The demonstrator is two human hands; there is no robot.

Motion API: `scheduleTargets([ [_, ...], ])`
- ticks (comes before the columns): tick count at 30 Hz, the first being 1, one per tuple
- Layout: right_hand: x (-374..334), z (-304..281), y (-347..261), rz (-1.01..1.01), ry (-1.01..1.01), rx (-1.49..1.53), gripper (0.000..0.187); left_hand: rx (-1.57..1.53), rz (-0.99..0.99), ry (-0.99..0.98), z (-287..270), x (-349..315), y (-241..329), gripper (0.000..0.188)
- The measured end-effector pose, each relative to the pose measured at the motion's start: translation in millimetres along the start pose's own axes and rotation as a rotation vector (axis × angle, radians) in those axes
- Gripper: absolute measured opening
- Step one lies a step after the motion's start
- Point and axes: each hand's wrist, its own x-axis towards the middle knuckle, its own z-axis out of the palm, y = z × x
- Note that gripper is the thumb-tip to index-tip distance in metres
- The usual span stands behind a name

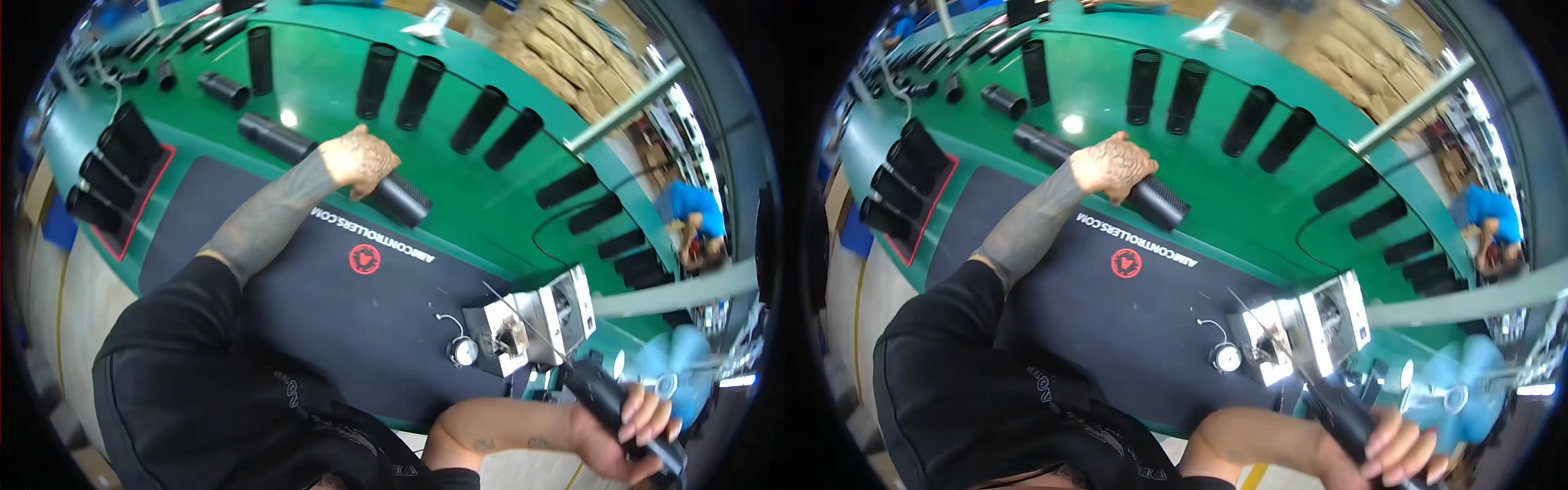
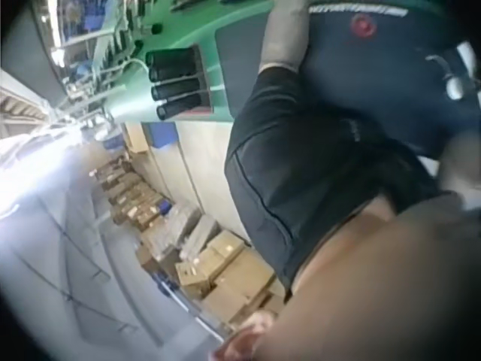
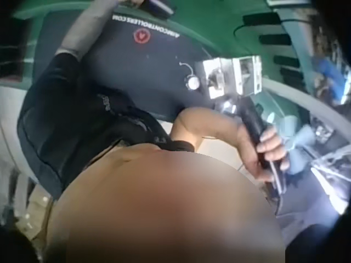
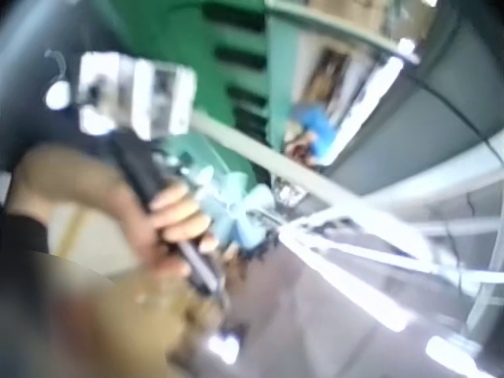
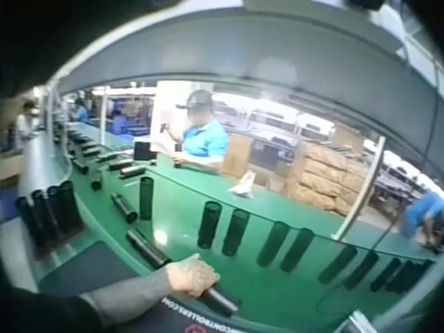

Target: The recorder is assembling black plastic tube components using an electric power screwdriver at a production workbench.

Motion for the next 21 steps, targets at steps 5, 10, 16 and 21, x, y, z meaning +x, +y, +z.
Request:
scheduleTargets([
  [5, 0, 5, -20, 0.088, -0.058, 0.081, 0.030, -0.225, -0.080, 0.044, -5, -8, -33, 0.081],
  [10, 1, -1, -22, 0.072, -0.061, -0.008, 0.033, -0.865, -0.451, 0.800, 8, 79, -25, 0.093],
  [16, -3, -18, -35, 0.256, -0.116, -0.184, 0.040, -1.610, -0.679, 0.808, 49, 170, -68, 0.075],
  [21, -6, -4, -9, 0.163, -0.135, -0.272, 0.033, -1.415, -0.791, 0.935, 35, 172, -63, 0.031],
])
